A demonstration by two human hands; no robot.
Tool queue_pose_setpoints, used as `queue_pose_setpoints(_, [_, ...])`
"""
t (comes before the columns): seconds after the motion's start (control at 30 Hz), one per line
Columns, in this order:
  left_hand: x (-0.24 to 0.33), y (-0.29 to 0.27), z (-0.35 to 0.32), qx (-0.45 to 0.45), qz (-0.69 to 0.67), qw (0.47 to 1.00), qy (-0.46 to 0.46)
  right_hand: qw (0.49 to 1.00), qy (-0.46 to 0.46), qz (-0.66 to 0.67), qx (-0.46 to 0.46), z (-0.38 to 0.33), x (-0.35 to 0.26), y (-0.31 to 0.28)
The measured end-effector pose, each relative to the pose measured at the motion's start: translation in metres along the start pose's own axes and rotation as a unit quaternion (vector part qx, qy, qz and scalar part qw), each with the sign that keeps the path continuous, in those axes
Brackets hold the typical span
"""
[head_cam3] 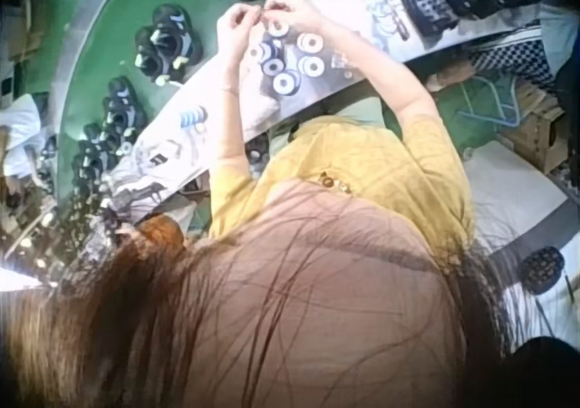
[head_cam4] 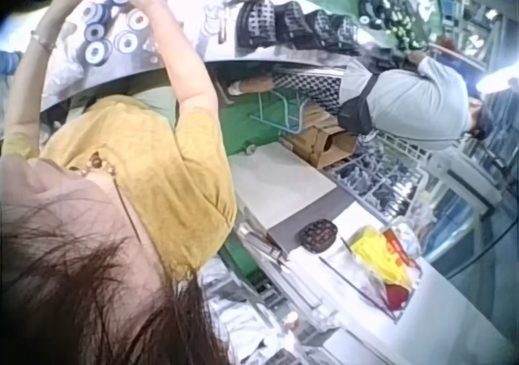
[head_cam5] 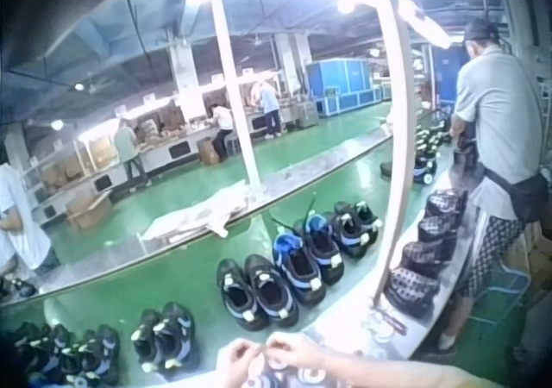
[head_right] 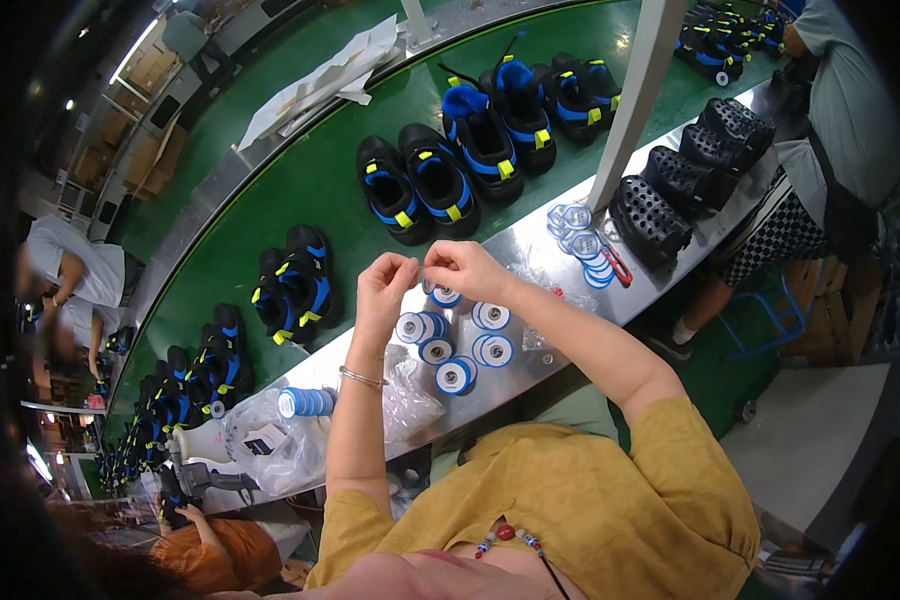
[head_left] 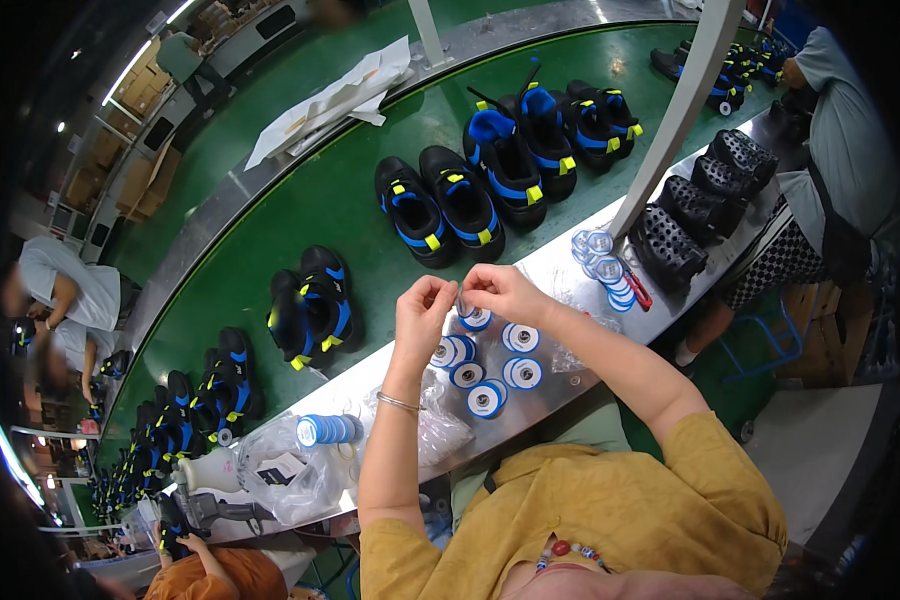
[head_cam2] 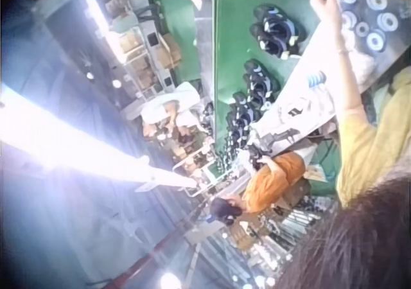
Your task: The person attaches small circular tags to the tongue of black and blue shoes moving along a conveyor belt. They pick up each tag, place it on the shoe, and move the shoe forward as the belt advances.
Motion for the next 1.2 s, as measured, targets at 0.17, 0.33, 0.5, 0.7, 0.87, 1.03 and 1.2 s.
queue_pose_setpoints(0.17, [0.018, -0.004, -0.008, 0.062, 0.122, 0.979, 0.151, 0.968, 0.145, 0.204, 0.028, 0.006, -0.003, -0.007])
queue_pose_setpoints(0.33, [0.034, 0.011, -0.025, 0.085, 0.41, 0.818, 0.394, 0.942, 0.198, 0.269, 0.034, 0.008, 0.002, -0.003])
queue_pose_setpoints(0.5, [0.025, 0.013, -0.026, 0.115, 0.432, 0.793, 0.415, 0.923, 0.252, 0.277, 0.088, 0.013, 0.003, 0.004])
queue_pose_setpoints(0.7, [0.01, 0.01, -0.016, 0.088, 0.334, 0.876, 0.336, 0.947, 0.233, 0.203, 0.09, 0.025, 0.012, 0.005])
queue_pose_setpoints(0.87, [-0.024, -0.024, 0.029, 0.199, 0.167, 0.958, 0.119, 0.981, 0.082, -0.07, 0.158, 0.053, 0.036, -0.017])
queue_pose_setpoints(1.03, [-0.073, -0.022, 0.072, 0.162, -0.164, 0.973, -0.03, 0.971, 0.042, -0.183, 0.15, 0.06, 0.025, -0.009])
queue_pose_setpoints(1.2, [-0.065, -0.013, 0.069, 0.211, -0.22, 0.951, -0.053, 0.974, 0.084, -0.157, 0.139, 0.06, 0.029, -0.013])
Point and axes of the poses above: each hand's wrist, its own z-axis towards the middle knuckle, its own y-axis out of the palm, x = y × z, the point moved 4 cm from there along z, towards the middle knuckle, and after that the axes turned 1 degree about -z, right-handed, at the moved point
